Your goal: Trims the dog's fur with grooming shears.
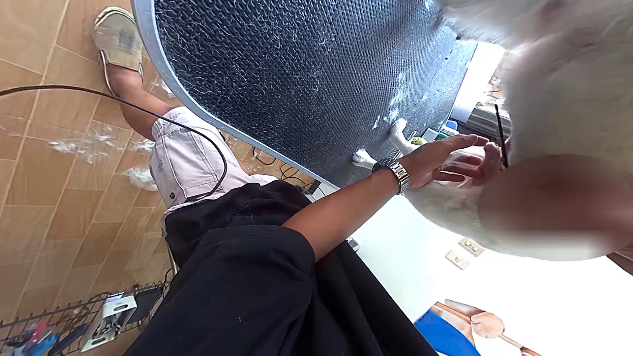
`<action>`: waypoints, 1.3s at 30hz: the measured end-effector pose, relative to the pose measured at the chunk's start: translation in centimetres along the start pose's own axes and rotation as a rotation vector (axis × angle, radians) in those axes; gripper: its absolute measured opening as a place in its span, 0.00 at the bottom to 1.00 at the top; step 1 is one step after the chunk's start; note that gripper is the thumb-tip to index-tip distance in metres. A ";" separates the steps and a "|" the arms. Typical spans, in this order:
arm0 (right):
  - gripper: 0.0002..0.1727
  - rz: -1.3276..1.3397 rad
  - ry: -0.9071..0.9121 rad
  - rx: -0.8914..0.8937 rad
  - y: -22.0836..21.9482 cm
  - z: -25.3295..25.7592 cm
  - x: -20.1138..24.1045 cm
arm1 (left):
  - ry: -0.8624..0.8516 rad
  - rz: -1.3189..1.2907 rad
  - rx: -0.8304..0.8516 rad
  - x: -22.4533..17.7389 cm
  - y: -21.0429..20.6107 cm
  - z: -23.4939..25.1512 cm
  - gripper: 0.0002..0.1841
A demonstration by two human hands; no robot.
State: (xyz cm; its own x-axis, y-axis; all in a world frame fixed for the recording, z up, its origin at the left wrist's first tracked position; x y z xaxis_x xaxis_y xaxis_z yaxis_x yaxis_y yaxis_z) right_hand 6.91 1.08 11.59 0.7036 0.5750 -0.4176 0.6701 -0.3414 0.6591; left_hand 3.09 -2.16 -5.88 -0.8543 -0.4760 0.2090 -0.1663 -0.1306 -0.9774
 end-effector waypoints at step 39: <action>0.18 0.164 0.114 0.136 0.3 1.4 1.5 | 0.016 0.064 0.047 0.7 -0.5 -0.9 0.32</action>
State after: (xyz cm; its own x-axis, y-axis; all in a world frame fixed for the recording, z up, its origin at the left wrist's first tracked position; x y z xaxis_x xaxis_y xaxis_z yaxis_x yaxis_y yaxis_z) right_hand 8.45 0.80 10.30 0.7798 0.5809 -0.2333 0.5798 -0.5297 0.6190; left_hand 2.18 -1.66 -5.30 -0.8704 -0.4704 0.1453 -0.0882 -0.1412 -0.9860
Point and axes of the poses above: each hand's wrist, its own z-axis towards the middle knuckle, its own y-axis out of the back of the hand, x = y × z, the point moved 6 cm from there along z, towards the middle knuckle, and after that the axes turned 6 degrees about z, right-handed, at the moved point
